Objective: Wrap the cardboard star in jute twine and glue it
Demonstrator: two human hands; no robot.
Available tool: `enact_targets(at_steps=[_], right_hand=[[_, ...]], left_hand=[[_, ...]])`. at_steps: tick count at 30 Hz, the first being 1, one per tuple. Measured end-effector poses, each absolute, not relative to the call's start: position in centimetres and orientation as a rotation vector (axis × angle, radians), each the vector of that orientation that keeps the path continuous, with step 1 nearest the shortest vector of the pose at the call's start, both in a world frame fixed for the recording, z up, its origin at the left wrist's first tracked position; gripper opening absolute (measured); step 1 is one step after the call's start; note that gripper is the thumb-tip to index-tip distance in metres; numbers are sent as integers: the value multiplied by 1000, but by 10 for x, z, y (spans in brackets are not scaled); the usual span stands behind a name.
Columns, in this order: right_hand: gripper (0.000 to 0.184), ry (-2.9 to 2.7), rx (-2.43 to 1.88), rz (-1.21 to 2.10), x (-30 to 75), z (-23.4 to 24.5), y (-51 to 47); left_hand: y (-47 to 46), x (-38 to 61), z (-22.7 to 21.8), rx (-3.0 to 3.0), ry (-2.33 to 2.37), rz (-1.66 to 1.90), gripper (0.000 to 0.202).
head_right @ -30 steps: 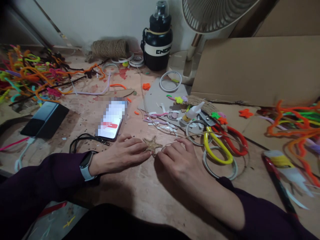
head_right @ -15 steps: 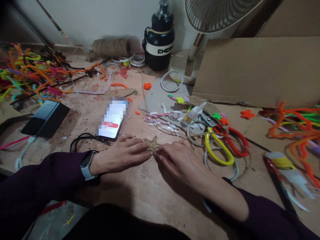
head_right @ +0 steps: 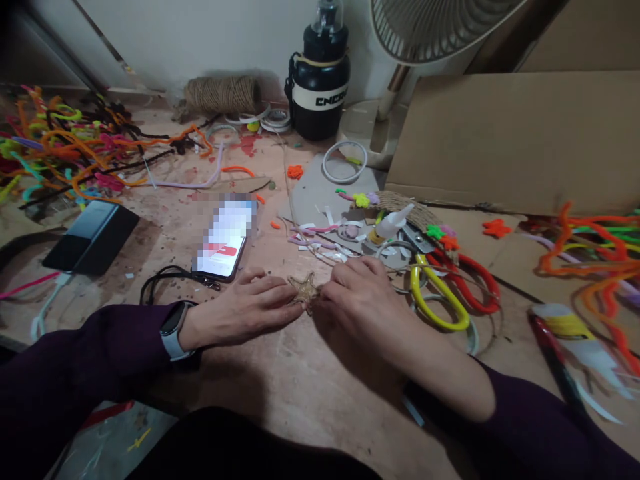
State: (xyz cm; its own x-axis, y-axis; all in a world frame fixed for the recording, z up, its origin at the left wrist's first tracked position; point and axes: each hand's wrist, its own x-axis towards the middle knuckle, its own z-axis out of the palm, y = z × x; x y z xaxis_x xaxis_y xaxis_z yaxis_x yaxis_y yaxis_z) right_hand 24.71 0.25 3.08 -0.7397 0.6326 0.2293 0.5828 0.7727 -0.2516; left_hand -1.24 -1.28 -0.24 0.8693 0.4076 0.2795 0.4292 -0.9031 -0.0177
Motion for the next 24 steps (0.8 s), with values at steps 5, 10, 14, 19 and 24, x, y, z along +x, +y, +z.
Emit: enact_targets(at_steps=[5,10,14,19,24], right_hand=[[21,-2651,-947,272,242,26,8],[20,-2653,-890,278,239,21,10],[16,-2661,-819,250,237,22,11],[16,-2671,-788,229,237,21,12],[19,-2664,-830,260,239,15,14]], left_hand=[[-13,-13,-4,-2945,-666,-410,27],[-13,-13,-4,-2960,-668,-400,27],[-13,-12,-4,-2959,-660,-424,27],[-13,-12,-5,-2946,-652,-413,27],[-14,-13,-6,-2932,-659,-419,27]])
